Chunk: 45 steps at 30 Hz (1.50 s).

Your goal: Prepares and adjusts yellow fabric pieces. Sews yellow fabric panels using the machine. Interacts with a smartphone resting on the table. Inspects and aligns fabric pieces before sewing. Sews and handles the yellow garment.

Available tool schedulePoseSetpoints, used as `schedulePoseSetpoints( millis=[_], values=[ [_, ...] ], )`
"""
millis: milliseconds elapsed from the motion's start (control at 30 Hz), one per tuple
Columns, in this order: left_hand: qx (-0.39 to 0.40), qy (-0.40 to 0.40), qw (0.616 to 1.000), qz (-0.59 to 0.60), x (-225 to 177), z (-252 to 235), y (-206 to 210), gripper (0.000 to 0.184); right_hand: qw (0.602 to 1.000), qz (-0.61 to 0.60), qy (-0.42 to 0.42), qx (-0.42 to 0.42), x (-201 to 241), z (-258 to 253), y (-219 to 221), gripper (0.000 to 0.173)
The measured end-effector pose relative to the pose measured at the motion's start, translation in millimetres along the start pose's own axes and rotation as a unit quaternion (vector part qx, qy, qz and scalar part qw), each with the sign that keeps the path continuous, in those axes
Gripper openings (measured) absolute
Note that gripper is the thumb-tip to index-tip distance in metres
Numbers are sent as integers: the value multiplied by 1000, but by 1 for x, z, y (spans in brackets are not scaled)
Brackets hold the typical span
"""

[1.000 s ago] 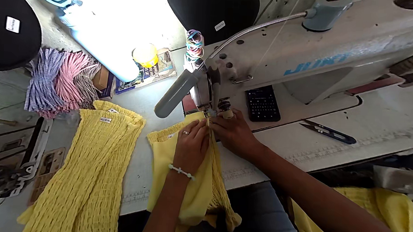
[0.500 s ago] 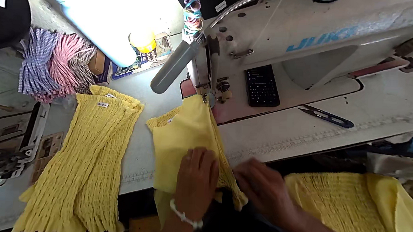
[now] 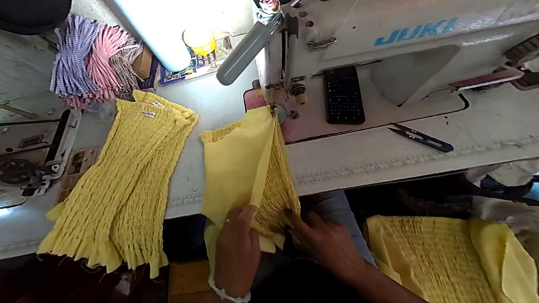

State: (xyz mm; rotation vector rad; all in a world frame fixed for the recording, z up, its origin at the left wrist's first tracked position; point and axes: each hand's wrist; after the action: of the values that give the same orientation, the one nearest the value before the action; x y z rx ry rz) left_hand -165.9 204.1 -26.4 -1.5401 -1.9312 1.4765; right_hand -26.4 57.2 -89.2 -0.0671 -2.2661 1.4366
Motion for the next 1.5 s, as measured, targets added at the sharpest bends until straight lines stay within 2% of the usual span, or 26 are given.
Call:
schedulePoseSetpoints(
  millis=[67,133,267,333,433,567,633,700,767,833,933,1033,1100,1167,1200,1267,1367,1433,1500],
  values=[
    [41,19,999,23,12,7,-8,37,999,31,14,15,-3,2,12,25],
    [64,4,998,26,22,15,-13,39,999,40,16,22,-3,4,15,25],
    [2,-71,997,0,31,29,-21,24,999,41,0,-9,4,6,9,23],
    [-18,-107,994,-26,32,32,-19,33,999,45,-19,-8,3,6,13,23],
    [-37,-148,987,-56,35,31,-7,53,996,76,-12,49,3,8,20,22],
    [-63,-166,983,-45,47,30,-1,55,985,105,41,127,3,-2,14,14],
    [-62,-176,982,-6,51,31,-6,57,985,39,40,162,6,-4,1,13],
    [-62,-197,977,51,52,29,-14,50,970,-115,12,213,16,0,-19,15],
    [-69,-213,971,88,56,30,-22,33,940,-266,-77,200,28,8,-30,14],
    [-38,-227,961,156,60,32,-35,20,894,-372,-151,198,40,5,-45,10],
    [15,-219,915,337,64,34,-61,12,853,-437,-218,183,52,-13,-64,15],
    [25,-225,884,410,67,34,-72,23,846,-435,-269,148,59,-32,-70,26],
    [4,-262,885,384,60,28,-70,19,862,-391,-298,119,64,-46,-72,30],
    [0,-273,931,242,51,22,-66,47,872,-361,-311,114,67,-59,-74,30],
    [-13,-249,954,166,51,21,-61,50,870,-362,-311,122,66,-65,-74,27],
    [-46,-208,975,62,56,21,-52,39,861,-384,-300,146,62,-78,-73,21],
    [-73,-187,979,44,69,28,-52,17,866,-403,-261,138,51,-94,-70,22],
    [-75,-178,978,76,76,33,-57,20,893,-344,-262,124,35,-98,-67,29],
    [-72,-175,975,117,84,40,-65,22,904,-283,-288,140,18,-96,-66,37]
  ],
)
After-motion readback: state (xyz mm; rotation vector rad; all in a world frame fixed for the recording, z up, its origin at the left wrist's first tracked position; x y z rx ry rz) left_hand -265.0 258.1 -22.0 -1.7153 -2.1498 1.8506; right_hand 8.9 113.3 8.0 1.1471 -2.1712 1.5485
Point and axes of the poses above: each hand's wrist, its own z-axis away from the middle knuckle, its own y-axis out of the palm, x = y × z
